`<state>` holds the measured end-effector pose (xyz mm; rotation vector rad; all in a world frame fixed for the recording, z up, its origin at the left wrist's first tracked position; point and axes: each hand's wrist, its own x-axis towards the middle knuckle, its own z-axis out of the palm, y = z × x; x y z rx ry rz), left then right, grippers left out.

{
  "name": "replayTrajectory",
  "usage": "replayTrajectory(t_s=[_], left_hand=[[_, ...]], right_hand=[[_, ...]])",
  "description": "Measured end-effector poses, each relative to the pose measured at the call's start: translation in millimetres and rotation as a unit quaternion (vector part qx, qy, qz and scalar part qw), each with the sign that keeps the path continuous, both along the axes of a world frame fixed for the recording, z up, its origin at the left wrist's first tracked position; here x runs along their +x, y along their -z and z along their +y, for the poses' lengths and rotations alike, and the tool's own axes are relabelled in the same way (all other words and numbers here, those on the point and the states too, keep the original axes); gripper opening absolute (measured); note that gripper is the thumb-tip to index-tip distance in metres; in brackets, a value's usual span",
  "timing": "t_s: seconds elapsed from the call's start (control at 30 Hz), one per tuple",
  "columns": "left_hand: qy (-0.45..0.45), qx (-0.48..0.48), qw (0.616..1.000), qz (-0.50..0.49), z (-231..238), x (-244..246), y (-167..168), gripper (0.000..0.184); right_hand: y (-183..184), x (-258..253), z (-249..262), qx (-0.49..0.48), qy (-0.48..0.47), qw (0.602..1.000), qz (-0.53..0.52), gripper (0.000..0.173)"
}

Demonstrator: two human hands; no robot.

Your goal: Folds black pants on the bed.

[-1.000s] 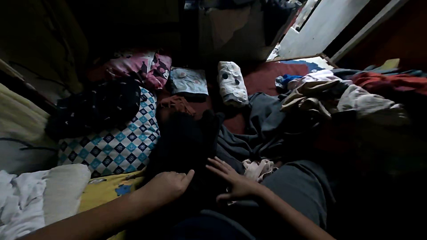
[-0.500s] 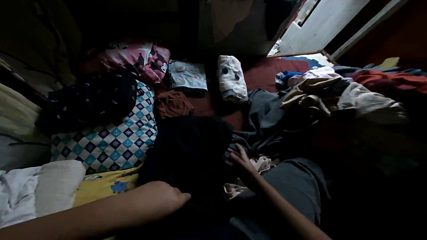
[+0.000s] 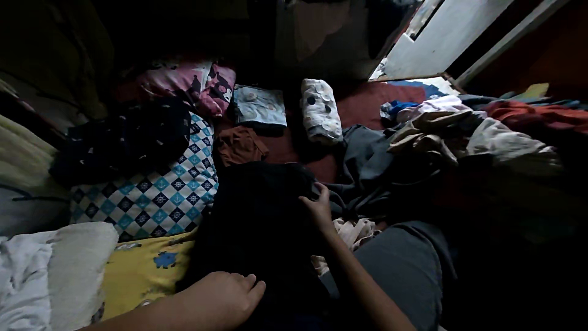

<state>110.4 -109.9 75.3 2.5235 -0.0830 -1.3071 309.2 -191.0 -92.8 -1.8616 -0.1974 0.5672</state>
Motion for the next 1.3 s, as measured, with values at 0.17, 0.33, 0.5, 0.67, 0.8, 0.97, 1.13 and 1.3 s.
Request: replayTrajectory(t_s=[0.17,0.33,0.5,0.67,0.8,0.97,1.13,1.3], left_hand=[[0.089,-0.1,0.95,-0.283,21.8,-29.6,48.4,0.036],[0.085,-0.163,0.951,-0.248,29.7,-18.1,24.3,0.034],[0.039,-0.248,0.94,-0.23,43.7,-11.5,-12.7,0.042],[-0.064,-0.324,0.935,-0.129,66.1,1.5,-16.1,0.056],[-0.282,-0.39,0.873,-0.08,97.8,24.7,3.9,0.046],[-0.38,-0.32,0.859,-0.128,137.3,77.0,23.8,0.046],[-0.446,-0.261,0.849,-0.109,164.3,107.9,63.3,0.043],[-0.646,-0.272,0.688,-0.188,153.7,79.0,73.2,0.036]], right_hand=[[-21.6,-20.9,8.0,0.005,-0.085,0.966,-0.244,0.043],[-16.3,-31.1,26.4,-0.021,-0.226,0.937,-0.267,0.023],[-41.2,-13.0,1.1,-0.041,-0.364,0.926,-0.09,0.031],[-8.4,-26.6,-42.6,0.001,-0.419,0.907,0.036,0.038],[-2.6,-28.7,-48.3,0.097,-0.38,0.912,0.118,0.059],[-1.8,-20.2,-49.9,-0.003,-0.251,0.948,0.195,0.027],[3.4,-21.2,-56.3,0.146,-0.243,0.91,0.303,0.088],[-6.4,-32.3,-44.3,0.153,-0.213,0.943,0.205,0.062]])
